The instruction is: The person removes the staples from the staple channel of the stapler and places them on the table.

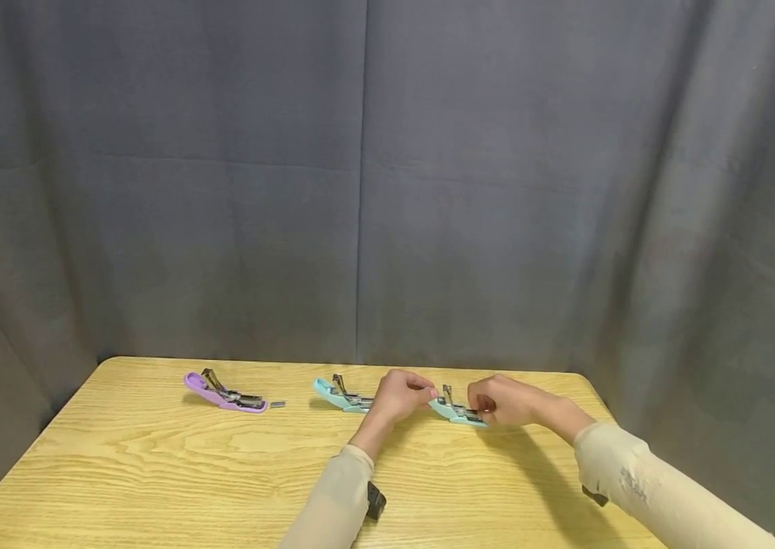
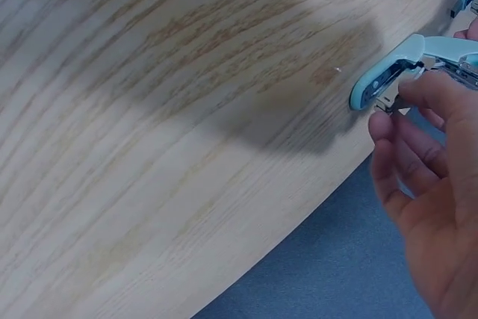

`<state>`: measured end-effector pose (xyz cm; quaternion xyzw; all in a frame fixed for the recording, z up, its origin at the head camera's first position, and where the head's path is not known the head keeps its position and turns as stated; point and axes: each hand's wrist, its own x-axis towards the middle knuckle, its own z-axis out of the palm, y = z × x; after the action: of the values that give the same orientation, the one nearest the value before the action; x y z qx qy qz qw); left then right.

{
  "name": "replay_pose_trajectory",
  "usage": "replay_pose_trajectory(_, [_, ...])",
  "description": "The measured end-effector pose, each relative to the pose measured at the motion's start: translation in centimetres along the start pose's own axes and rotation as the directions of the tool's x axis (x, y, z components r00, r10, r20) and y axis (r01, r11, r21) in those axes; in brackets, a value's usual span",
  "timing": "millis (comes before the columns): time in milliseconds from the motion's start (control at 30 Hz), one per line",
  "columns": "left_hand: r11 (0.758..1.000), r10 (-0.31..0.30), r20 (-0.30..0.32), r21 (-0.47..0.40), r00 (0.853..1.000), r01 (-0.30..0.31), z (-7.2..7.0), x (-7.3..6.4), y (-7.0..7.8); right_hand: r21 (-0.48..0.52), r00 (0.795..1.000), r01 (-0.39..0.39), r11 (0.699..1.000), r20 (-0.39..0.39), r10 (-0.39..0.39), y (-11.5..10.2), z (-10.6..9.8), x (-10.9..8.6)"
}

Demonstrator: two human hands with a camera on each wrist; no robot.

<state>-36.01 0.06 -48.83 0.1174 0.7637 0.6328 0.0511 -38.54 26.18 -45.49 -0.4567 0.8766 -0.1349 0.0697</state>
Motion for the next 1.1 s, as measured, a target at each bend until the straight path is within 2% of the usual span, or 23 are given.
replay_pose_trajectory(367, [1.000, -0.016, 0.033, -0.014, 0.999, 0.016, -0.1, 0.0, -0.1, 0.047, 0.997, -0.034, 0.998, -0.068, 0.038, 0.0, -0.1, -0.7])
replay_pose_trajectory(567, [0.999, -0.032, 0.056, -0.020, 0.998, 0.034, -0.3, -0.1, -0.1, 0.080, 0.989, -0.038, 0.996, -0.137, 0.048, 0.1, 0.5, -1.1])
replay_pose_trajectory(667, [0.999, -0.035, 0.057, -0.016, 0.998, 0.036, -0.3, -0.3, -0.2, 0.123, 0.976, -0.046, 0.991, -0.207, 0.071, 0.3, 0.8, -1.5])
replay_pose_trajectory(800, [0.999, -0.036, 0.057, -0.028, 0.998, 0.037, -0.2, -0.4, -0.2, 0.205, 0.942, -0.080, 0.976, -0.305, 0.141, 0.6, 0.9, -2.0])
replay_pose_trajectory(933, [0.998, -0.050, 0.065, -0.034, 0.997, 0.052, -0.3, -0.4, 0.1, 0.277, 0.914, -0.117, 0.954, -0.345, 0.212, 0.8, 0.7, -2.6])
replay_pose_trajectory(1100, [0.999, -0.039, 0.062, -0.029, 0.997, 0.041, -0.9, -0.5, 0.7, 0.232, 0.905, -0.133, 0.964, -0.367, 0.214, 1.1, 0.6, -3.0])
